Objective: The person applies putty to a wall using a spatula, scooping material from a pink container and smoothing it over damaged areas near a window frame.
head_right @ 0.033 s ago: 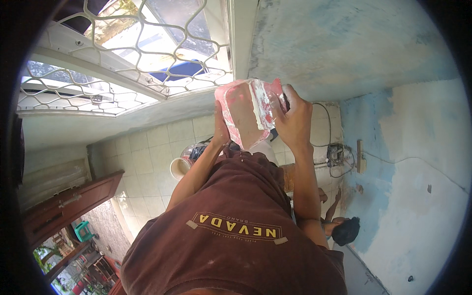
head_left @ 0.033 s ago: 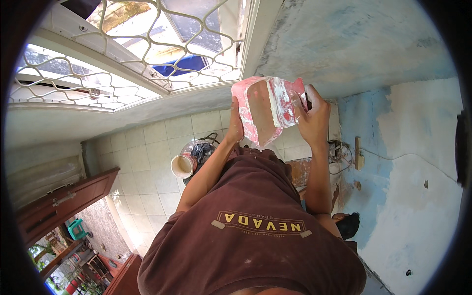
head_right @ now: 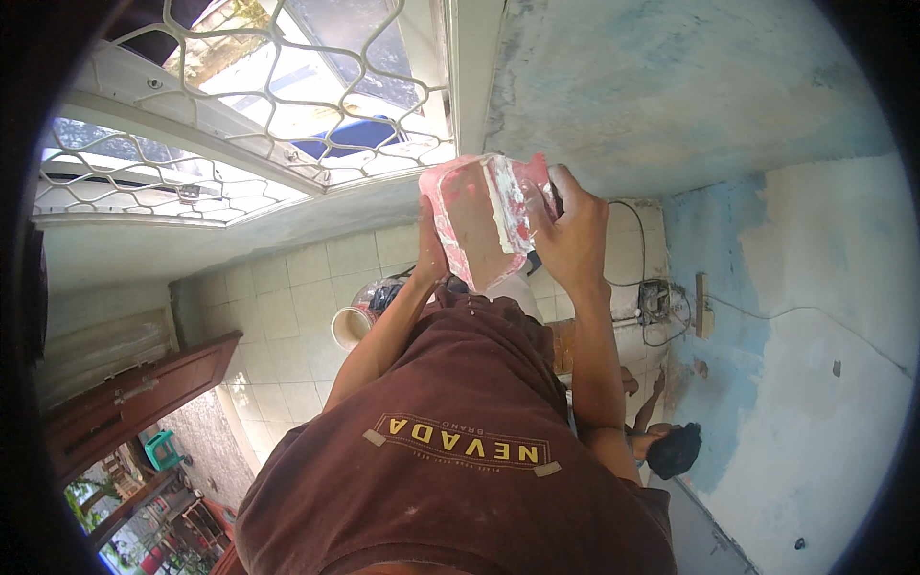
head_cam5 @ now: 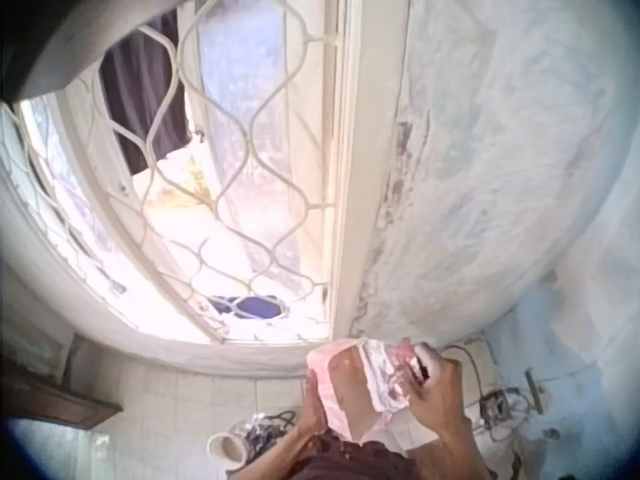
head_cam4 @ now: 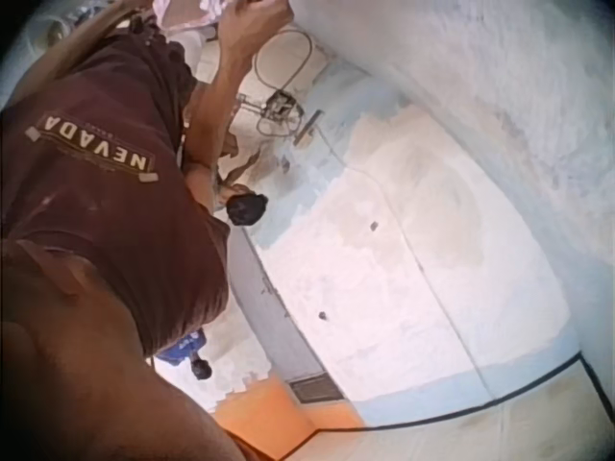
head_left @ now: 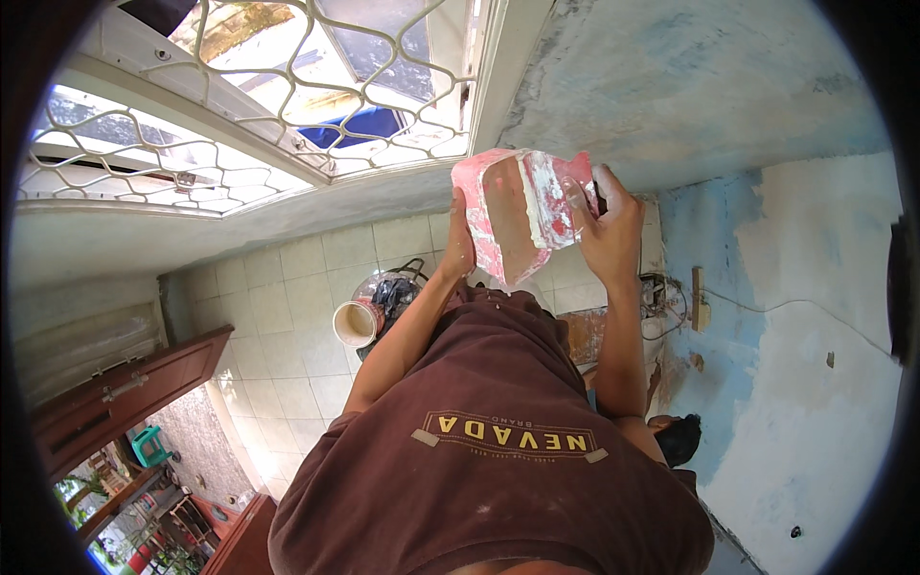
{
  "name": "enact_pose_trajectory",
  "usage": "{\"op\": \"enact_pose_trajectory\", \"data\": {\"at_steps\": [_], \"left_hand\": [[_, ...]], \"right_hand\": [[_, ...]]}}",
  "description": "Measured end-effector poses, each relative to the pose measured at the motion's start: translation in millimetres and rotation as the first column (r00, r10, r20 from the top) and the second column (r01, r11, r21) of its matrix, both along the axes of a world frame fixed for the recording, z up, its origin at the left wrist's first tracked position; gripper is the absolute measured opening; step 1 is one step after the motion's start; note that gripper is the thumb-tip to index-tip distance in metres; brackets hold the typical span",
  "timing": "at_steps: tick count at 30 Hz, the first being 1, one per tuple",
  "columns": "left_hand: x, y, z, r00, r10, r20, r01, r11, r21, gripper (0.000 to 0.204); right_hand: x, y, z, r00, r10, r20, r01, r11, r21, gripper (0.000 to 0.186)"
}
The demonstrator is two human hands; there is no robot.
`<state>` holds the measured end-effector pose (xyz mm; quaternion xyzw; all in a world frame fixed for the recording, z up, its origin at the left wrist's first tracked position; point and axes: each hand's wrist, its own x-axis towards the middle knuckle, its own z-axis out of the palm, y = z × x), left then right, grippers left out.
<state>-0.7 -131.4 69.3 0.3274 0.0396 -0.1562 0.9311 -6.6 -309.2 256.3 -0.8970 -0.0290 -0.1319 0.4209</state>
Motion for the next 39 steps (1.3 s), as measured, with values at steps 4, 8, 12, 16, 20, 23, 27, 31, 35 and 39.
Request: {"op": "enact_pose_trajectory", "data": {"at_steps": [4, 8, 12, 16, 20, 23, 27, 31, 35, 39], "left_hand": [[2.4, 2.9, 1.9, 0.999, -0.044, 0.028, 0.043, 0.999, 0.017, 0.08], [4.3, 2.9, 4.2, 0.999, -0.044, 0.011, 0.044, 0.999, 0.009, 0.08], [5.4, 5.9, 12.0, 1.0, -0.02, -0.024, 0.018, 0.997, -0.078, 0.08], [7.3, 2.7, 20.5, 0.999, 0.002, -0.033, -0.007, 0.988, -0.153, 0.078], [5.3, 2.5, 15.0, 1.0, 0.0, -0.015, -0.002, 0.994, -0.112, 0.076], [8.8, 1.4, 20.6, 1.0, -0.012, -0.005, 0.011, 0.993, -0.119, 0.077], [9.7, 2.1, 13.5, 0.999, -0.035, -0.001, 0.034, 0.993, -0.114, 0.078], [9.3, 0.4, 7.3, 0.999, -0.044, -0.009, 0.043, 0.994, -0.105, 0.078], [9.3, 2.0, 3.2, 0.998, -0.061, 0.01, 0.062, 0.994, -0.092, 0.074], [8.6, -1.0, 6.5, 0.998, -0.055, 0.005, 0.055, 0.997, -0.048, 0.074]], "right_hand": [[1.6, 4.4, -0.9, 0.998, 0.038, 0.057, -0.038, 0.999, 0.001, 0.024], [1.0, 4.7, -1.0, 0.997, 0.078, 0.004, -0.078, 0.997, 0.026, 0.024], [-4.6, 8.3, -20.9, 0.993, 0.028, 0.116, -0.037, 0.996, 0.081, 0.02], [1.0, 19.3, -61.0, 0.974, 0.133, 0.185, -0.097, 0.977, -0.188, 0.016], [2.4, 16.6, -52.3, 0.999, 0.043, -0.01, -0.043, 0.999, -0.013, 0.015], [4.8, 11.4, -49.4, 0.999, 0.019, -0.041, -0.016, 0.997, 0.07, 0.018], [6.3, 7.2, -47.5, 0.998, 0.036, -0.052, -0.031, 0.995, 0.092, 0.018], [9.0, 9.2, -45.8, 0.999, 0.018, -0.045, -0.012, 0.993, 0.12, 0.016], [13.0, 9.5, -49.3, 0.996, -0.017, -0.085, 0.033, 0.982, 0.186, 0.018], [19.0, -2.1, -67.6, 0.988, -0.011, -0.154, 0.053, 0.962, 0.27, 0.021]]}}
